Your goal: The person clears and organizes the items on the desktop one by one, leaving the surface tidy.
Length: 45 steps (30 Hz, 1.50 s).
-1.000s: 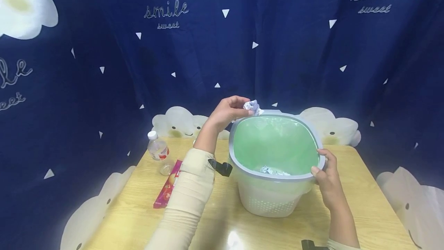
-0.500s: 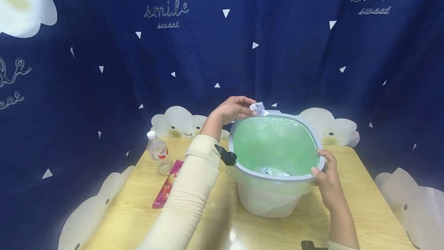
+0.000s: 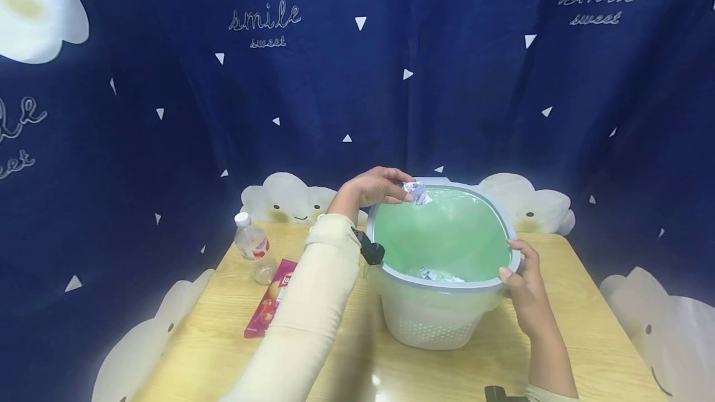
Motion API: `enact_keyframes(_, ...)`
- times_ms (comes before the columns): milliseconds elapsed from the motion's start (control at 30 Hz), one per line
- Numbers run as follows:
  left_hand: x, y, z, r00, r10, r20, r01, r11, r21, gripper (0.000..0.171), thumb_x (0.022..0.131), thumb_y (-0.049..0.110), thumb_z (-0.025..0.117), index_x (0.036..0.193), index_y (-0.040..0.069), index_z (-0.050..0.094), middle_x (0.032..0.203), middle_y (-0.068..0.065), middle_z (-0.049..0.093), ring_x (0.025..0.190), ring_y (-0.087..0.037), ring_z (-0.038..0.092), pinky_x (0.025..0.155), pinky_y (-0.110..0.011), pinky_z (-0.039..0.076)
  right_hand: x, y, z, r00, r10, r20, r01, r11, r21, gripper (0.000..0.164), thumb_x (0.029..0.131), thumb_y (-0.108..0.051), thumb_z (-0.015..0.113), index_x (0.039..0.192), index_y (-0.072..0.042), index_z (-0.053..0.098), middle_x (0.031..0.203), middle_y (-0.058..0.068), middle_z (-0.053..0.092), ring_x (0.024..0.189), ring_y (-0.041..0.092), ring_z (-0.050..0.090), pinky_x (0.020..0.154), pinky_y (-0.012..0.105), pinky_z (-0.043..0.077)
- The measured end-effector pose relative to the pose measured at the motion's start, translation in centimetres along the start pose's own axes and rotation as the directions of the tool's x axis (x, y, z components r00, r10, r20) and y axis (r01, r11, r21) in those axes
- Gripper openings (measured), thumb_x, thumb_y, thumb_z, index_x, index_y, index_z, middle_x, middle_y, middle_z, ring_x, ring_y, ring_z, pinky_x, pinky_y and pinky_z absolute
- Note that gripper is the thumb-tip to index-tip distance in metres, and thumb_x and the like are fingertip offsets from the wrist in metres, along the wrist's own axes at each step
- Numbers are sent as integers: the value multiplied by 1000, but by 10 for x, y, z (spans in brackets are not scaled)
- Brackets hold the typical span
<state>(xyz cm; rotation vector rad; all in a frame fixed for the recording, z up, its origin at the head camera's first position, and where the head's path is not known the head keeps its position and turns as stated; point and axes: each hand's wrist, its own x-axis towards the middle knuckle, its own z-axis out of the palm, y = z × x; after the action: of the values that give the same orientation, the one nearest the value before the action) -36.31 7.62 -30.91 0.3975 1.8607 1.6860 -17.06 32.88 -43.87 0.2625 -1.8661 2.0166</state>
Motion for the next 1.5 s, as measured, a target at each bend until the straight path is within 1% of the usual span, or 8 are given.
enact_keyframes(267, 5, 0, 7, 998, -31, 62, 27, 998, 65, 39, 73, -9, 73, 108, 6, 63, 88, -7, 63, 78, -17, 60, 79, -31, 49, 0, -3, 2, 1000, 1, -3, -1, 1000, -9, 48, 89, -10, 37, 135, -23, 32, 114, 15, 35, 91, 14, 51, 64, 26, 45)
enact_keyframes(433, 8, 3, 17, 995, -31, 96, 24, 997, 73, 36, 74, -9, 72, 106, 6, 65, 81, -6, 62, 74, -16, 58, 84, -37, 46, -1, -3, 1, 1000, 5, -7, -5, 1000, -11, 48, 90, -10, 37, 135, -23, 32, 114, 15, 35, 91, 15, 50, 65, 26, 44)
enact_keyframes(700, 11, 2, 28, 992, -57, 112, 49, 996, 75, 35, 72, -10, 73, 103, 6, 66, 79, -5, 63, 65, -15, 55, 68, -30, 46, -3, 0, 1, 1000, 23, -15, -23, 1000, -13, 47, 90, -11, 37, 134, -25, 33, 112, 17, 31, 90, 15, 49, 64, 26, 44)
enact_keyframes(800, 11, 3, 27, 992, -65, 104, 56, 995, 84, 41, 72, -7, 75, 110, 4, 64, 86, -7, 65, 73, -17, 58, 73, -32, 47, -2, -1, 2, 1000, 15, -13, -16, 1000, -11, 47, 90, -11, 37, 134, -24, 33, 112, 18, 31, 89, 15, 50, 64, 26, 44)
enact_keyframes(933, 7, 7, 23, 995, -68, 66, 57, 986, 159, 51, 72, 5, 79, 120, 11, 62, 108, -2, 63, 107, -24, 54, 93, -40, 40, 1, -2, 3, 1000, 15, -12, -15, 1000, -8, 47, 90, -10, 37, 134, -25, 33, 112, 18, 31, 89, 15, 50, 64, 26, 45)
enact_keyframes(1067, -1, 10, 18, 998, -46, 39, 38, 982, 183, 46, 73, 12, 80, 115, 17, 65, 109, 3, 63, 122, -31, 44, 97, -43, 37, 0, -3, 2, 1000, 20, -8, -20, 1000, -15, 48, 90, -10, 38, 135, -25, 32, 111, 17, 30, 89, 14, 50, 64, 26, 45)
enact_keyframes(1267, -12, 14, 14, 998, 11, 56, -20, 986, 167, 39, 74, 12, 80, 110, 17, 66, 99, 1, 67, 108, -25, 56, 83, -36, 44, -3, -2, 1, 1000, 6, -20, -7, 1000, -22, 48, 89, -9, 38, 134, -24, 33, 110, 15, 35, 87, 14, 51, 63, 25, 44)
enact_keyframes(1500, -22, 12, 10, 997, 57, 61, -67, 980, 187, 34, 76, 12, 78, 107, 17, 65, 99, -1, 67, 101, -22, 59, 84, -37, 45, -2, -2, 5, 999, 3, -45, -7, 997, -73, 48, 89, -10, 39, 135, -23, 34, 107, 11, 41, 84, 12, 52, 61, 24, 43)
